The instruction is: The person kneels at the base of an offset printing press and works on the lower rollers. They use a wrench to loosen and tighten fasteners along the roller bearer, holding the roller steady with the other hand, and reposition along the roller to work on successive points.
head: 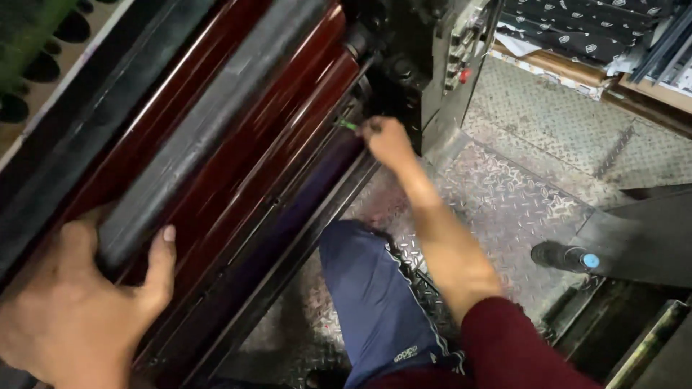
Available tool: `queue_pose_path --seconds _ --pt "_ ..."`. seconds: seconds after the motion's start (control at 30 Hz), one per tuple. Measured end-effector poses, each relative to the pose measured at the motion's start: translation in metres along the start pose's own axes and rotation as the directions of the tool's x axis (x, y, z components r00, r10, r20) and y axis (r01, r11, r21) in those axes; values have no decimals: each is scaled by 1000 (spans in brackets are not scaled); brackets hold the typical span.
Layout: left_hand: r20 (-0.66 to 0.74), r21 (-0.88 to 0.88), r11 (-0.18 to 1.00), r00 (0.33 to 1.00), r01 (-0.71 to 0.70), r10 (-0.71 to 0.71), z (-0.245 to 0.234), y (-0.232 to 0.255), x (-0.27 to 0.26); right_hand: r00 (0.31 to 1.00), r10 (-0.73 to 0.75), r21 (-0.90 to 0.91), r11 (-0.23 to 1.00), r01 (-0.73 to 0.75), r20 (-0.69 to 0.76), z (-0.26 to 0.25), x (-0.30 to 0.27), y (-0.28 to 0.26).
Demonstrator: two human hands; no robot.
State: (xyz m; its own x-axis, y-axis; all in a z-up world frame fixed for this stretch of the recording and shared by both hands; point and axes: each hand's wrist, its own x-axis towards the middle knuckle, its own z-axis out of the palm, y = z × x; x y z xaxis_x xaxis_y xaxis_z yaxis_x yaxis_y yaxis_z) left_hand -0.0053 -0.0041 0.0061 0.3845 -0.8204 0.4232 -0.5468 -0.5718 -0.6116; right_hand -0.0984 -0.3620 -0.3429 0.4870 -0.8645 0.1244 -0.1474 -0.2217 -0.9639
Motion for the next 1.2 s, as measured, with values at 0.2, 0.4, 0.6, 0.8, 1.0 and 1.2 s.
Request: queue_pose_path --seconds 0.2,0.4,0.6,0.8,1.0,1.2 --pt "-35 -65 998 999 -4 2 -2 2 1 973 203 305 939 -160 -114 70 -61 -57" --pt "-78 -93 995 996 -42 35 0 0 -1 941 277 140 957 -253 -197 65 -51 -67" --pt "-43 -185 982 998 -46 39 6 -5 -2 998 -53 -90 995 48 -45 45 2 14" --pt "-84 -50 998 996 -45 41 -9 4 7 926 134 64 984 -167 354 -10 80 20" --pt "-26 -88 996 1000 -11 9 -1 1 3 993 -14 -145 989 32 120 -17 11 -5" --pt "-90 -150 988 996 -29 16 10 -3 -6 971 -14 98 994 38 -239 62 -53 -27"
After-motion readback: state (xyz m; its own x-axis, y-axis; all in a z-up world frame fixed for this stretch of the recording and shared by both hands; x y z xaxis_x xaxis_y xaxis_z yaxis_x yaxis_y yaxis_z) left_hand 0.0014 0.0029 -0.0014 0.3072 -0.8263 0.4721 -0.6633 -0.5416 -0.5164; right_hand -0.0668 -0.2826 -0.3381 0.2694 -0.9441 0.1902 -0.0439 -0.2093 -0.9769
